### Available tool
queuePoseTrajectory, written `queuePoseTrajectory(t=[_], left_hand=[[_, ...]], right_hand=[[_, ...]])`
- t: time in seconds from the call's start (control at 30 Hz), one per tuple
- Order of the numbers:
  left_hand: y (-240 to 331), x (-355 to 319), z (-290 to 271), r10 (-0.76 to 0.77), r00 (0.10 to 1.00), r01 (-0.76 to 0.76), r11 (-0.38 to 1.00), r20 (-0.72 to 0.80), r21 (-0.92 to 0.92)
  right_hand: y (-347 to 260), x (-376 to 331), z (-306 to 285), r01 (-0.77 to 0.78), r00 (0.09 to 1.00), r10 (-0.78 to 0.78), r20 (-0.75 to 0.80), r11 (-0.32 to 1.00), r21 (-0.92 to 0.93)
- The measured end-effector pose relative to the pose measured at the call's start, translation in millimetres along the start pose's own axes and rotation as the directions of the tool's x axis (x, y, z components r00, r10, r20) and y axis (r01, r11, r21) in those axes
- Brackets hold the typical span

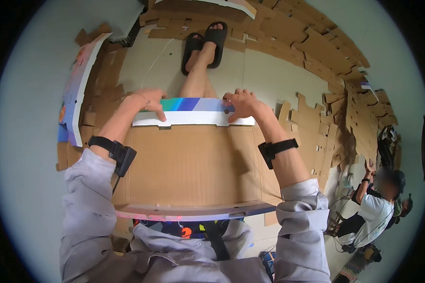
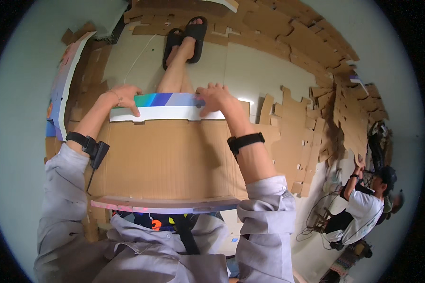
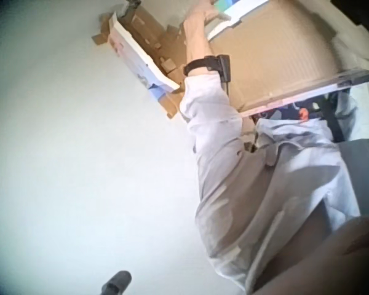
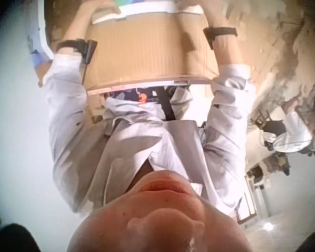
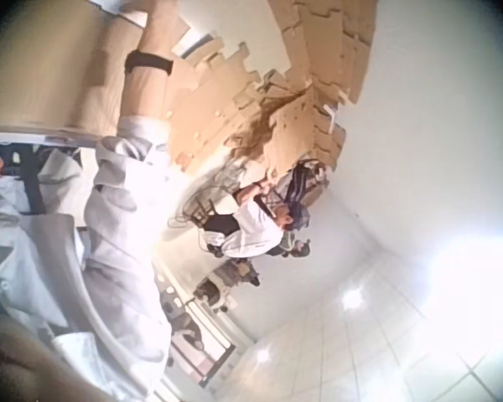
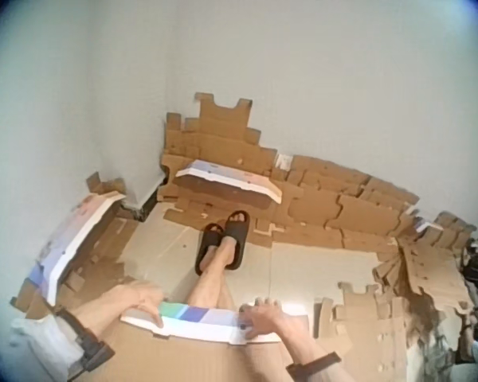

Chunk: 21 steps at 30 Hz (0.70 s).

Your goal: The person is assembling large cardboard fruit boxes by folding and interlocking the tabs.

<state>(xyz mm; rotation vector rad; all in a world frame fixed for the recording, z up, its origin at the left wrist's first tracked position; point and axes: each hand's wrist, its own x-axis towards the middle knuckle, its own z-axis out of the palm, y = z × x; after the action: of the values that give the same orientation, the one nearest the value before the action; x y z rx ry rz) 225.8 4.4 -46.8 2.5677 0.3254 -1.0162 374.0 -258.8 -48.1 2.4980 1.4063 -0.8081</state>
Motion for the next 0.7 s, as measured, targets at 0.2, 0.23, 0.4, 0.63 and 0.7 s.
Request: queuePoseTrajectory(t=[0.2, 0.23, 0.4, 0.63, 0.7], left_hand=[[17, -25, 13, 0.003, 1.0, 0.006, 0.939, -0.026, 0.344], [17, -32, 22, 0.051, 0.987, 0.001, 0.947, -0.155, 0.322], [17, -57, 65, 0.244, 0.81, -0.184, 0.969, -0.533, 0.165], [43, -96, 131, 0.392, 0.691, -0.27, 0.919, -0.607, 0.286], [51, -105, 138, 0.466, 0.608, -0.276, 0.883, -0.642, 0.38]], right_hand=[[-17, -5, -3, 0.216, 0.976, -0.212, -0.055, 0.97, 0.107], [-20, -9, -1, 0.248, 0.967, -0.24, -0.091, 0.964, 0.097], [-39, -50, 28, 0.167, 0.938, -0.157, -0.31, 0.986, 0.006], [-55, -118, 92, 0.364, 0.713, -0.235, -0.661, 0.929, 0.062], [-58, -130, 100, 0.308, 0.744, -0.221, -0.63, 0.951, 0.03]])
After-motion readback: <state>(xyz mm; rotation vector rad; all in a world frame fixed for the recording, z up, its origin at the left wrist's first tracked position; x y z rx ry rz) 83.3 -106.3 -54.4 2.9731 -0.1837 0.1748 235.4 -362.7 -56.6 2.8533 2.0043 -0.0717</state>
